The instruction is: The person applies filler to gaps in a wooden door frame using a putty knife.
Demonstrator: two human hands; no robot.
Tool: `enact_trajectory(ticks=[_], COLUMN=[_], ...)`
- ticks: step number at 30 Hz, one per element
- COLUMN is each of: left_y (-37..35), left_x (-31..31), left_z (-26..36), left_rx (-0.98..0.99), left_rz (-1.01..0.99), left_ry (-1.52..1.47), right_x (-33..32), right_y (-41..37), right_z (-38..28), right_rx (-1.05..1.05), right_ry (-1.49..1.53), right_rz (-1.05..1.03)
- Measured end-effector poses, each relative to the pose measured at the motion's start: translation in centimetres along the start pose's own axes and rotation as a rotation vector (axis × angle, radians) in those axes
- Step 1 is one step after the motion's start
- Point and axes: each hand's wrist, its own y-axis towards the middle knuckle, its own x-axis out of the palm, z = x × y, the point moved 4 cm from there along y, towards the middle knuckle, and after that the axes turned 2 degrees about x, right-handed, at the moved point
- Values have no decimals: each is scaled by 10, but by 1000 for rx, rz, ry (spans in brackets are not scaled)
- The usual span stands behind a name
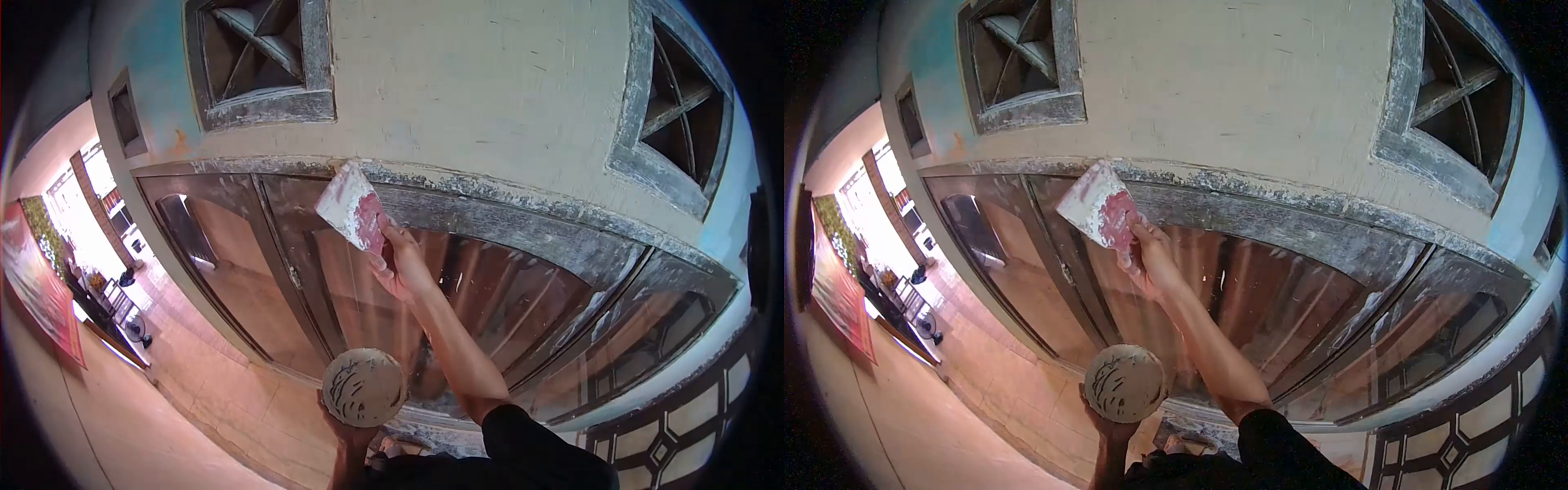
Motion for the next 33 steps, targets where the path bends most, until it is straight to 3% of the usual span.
enact_trajectory(ticks=[12, 26, 33], left_y=[3, -1, -2], left_x=[-4, 1, 1], left_z=[-6, -9, -11], left_rx=[-27, -14, 29], left_rz=[-11, -59, -24], left_ry=[-45, 35, 105], right_x=[8, 7, -3], right_y=[-9, -26, -41], right_z=[-9, -15, -24], right_rx=[19, 77, 24], right_ry=[210, 548, 535], right_rz=[59, -90, -20])
